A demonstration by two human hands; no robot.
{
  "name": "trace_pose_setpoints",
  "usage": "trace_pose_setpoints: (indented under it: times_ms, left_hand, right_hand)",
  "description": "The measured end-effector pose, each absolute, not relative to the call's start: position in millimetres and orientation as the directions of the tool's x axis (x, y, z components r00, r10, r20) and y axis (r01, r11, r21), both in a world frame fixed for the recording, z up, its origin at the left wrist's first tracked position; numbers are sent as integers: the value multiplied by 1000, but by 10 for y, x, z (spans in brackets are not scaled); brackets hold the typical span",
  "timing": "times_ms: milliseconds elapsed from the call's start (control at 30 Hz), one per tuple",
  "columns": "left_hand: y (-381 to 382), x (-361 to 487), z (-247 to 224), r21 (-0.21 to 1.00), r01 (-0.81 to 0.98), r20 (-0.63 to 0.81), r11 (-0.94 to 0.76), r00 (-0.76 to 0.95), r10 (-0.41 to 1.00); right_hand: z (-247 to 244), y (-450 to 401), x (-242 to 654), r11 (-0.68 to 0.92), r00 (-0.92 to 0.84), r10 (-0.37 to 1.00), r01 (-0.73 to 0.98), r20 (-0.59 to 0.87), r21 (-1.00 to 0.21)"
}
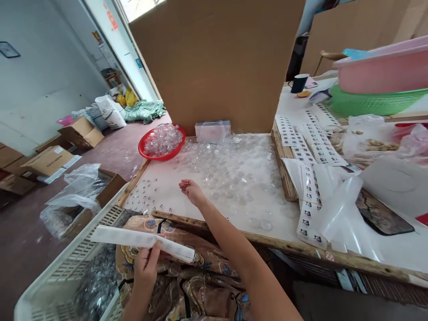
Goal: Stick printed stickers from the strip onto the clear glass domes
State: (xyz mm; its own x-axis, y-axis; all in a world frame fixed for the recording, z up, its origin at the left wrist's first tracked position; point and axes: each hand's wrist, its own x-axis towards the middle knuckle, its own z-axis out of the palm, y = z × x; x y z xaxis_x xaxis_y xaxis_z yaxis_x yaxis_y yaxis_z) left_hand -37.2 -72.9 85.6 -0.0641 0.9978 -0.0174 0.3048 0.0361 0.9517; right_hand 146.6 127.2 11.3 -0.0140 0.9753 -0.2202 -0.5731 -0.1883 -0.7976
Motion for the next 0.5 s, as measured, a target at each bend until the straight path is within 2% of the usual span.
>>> trace_pose_setpoints:
  times_ms: [133, 233, 333, 500]
  left_hand:
    - [-1069, -328, 791, 942, 315, -43, 117, -231, 972]
    - [-1253, -235, 672, 949, 283, -47, 140, -311, 949]
    - [-1304, -175, 557, 952, 268, -55, 149, -329, 943]
    - [-1220, -249, 441, 924, 366, -4, 113, -285, 958]
  right_hand:
    - [93, 1307, 1476, -227, -51, 969, -587, -244, -777]
    - [62, 1313, 1459, -230, -36, 967, -544, -251, -807]
    - [32, 1297, 1464, -198, 14, 973, -458, -230, -867]
    - [27, 1235, 1542, -86, 63, 993, -228, -103, -970]
